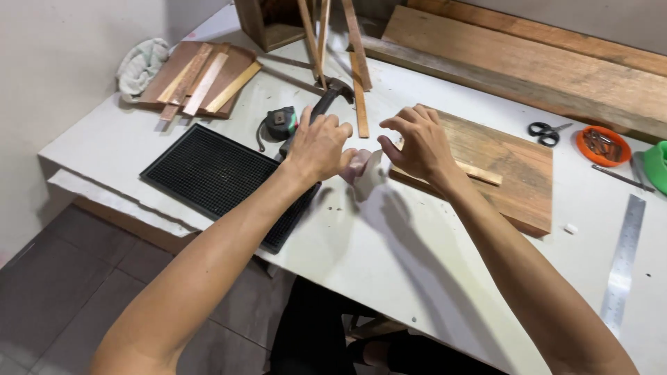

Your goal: Measuring, marking, and fitting thin wood strips onto a base board.

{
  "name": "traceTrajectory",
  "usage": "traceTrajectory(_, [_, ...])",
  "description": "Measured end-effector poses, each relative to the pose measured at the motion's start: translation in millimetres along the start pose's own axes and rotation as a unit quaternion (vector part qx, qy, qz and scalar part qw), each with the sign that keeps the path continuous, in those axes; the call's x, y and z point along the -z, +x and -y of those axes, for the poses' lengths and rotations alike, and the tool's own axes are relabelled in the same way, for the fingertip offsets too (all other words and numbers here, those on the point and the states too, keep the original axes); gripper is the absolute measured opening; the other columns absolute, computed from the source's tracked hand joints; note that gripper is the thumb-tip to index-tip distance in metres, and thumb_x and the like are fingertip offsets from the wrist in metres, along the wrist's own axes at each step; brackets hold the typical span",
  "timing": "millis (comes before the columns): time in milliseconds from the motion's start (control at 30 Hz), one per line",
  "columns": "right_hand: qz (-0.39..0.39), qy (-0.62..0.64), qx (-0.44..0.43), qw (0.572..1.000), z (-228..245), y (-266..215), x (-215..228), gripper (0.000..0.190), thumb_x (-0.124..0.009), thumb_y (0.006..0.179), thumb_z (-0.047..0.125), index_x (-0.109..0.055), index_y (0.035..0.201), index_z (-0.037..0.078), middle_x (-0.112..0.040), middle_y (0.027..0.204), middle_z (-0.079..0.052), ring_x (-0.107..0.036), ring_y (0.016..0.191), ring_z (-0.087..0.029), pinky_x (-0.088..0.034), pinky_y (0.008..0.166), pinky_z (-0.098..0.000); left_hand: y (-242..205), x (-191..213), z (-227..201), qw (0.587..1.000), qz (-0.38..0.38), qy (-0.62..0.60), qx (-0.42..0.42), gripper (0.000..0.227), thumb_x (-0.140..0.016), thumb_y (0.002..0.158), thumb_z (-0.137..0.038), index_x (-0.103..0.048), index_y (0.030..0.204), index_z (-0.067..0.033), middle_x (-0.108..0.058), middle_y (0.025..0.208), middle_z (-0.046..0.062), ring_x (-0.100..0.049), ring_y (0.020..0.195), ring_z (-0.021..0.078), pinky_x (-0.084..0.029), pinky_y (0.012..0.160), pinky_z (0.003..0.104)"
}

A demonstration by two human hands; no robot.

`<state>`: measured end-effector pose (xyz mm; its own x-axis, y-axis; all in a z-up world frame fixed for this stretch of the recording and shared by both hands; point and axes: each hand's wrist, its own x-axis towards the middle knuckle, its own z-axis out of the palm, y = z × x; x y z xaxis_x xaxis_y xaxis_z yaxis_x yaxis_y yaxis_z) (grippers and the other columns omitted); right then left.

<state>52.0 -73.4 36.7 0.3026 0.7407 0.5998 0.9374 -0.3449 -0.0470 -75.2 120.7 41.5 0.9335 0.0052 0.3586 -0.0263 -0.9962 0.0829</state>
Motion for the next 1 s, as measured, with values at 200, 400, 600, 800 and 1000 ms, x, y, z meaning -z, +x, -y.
traceTrajectory(200, [0.091, 0.041, 0.046, 0.994, 54, 52, -45, 0.025, -0.079, 0.085, 0.028, -0.078, 0.104, 0.012, -0.072, 0.097, -0.008, -0.063, 0.102, -0.025, -0.044, 0.1, -0.0415, -43, 14, 59, 0.997, 0.021, 0.006, 0.072, 0.036, -0.077, 0.086, -0.037, -0.073, 0.111, -0.0103, -0.07, 0.106, 0.018, -0.065, 0.108, 0.0326, -0.024, 0.114, 0.06])
traceTrajectory(400, [0.19, 0.019, 0.061, 0.98, 69, 65, -87, 0.03, -0.079, 0.081, 0.023, -0.079, 0.11, 0.016, -0.074, 0.105, -0.005, -0.063, 0.104, -0.024, -0.045, 0.099, -0.0412, -64, 24, 77, 0.991, 0.057, -0.035, 0.114, 0.031, -0.075, 0.088, -0.035, -0.074, 0.106, -0.0092, -0.075, 0.094, 0.012, -0.071, 0.094, 0.0279, -0.032, 0.112, 0.056])
traceTrajectory(600, [0.257, 0.023, 0.103, 0.961, 73, 72, -100, 0.031, -0.078, 0.081, 0.021, -0.079, 0.112, 0.021, -0.074, 0.109, -0.004, -0.064, 0.102, -0.023, -0.046, 0.099, -0.0432, -69, 13, 78, 0.988, 0.071, -0.081, 0.107, 0.04, -0.081, 0.083, -0.044, -0.076, 0.102, -0.0089, -0.076, 0.089, 0.013, -0.073, 0.086, 0.027, -0.043, 0.097, 0.046])
traceTrajectory(800, [0.255, 0.003, 0.117, 0.96, 73, 71, -110, 0.029, -0.076, 0.086, 0.023, -0.077, 0.115, 0.02, -0.073, 0.106, -0.005, -0.065, 0.102, -0.023, -0.046, 0.104, -0.0425, -75, 4, 80, 0.988, 0.085, -0.087, 0.096, 0.05, -0.086, 0.072, -0.046, -0.076, 0.104, -0.0081, -0.077, 0.089, 0.012, -0.073, 0.086, 0.0263, -0.044, 0.094, 0.045])
traceTrajectory(1000, [0.197, 0.03, 0.148, 0.969, 73, 69, -106, 0.022, -0.074, 0.09, 0.021, -0.078, 0.11, 0.015, -0.074, 0.105, -0.004, -0.066, 0.101, -0.022, -0.046, 0.102, -0.0424, -79, -2, 86, 0.99, 0.04, -0.103, 0.088, 0.042, -0.081, 0.076, -0.028, -0.075, 0.112, -0.0068, -0.077, 0.086, 0.014, -0.075, 0.085, 0.0259, -0.047, 0.096, 0.042])
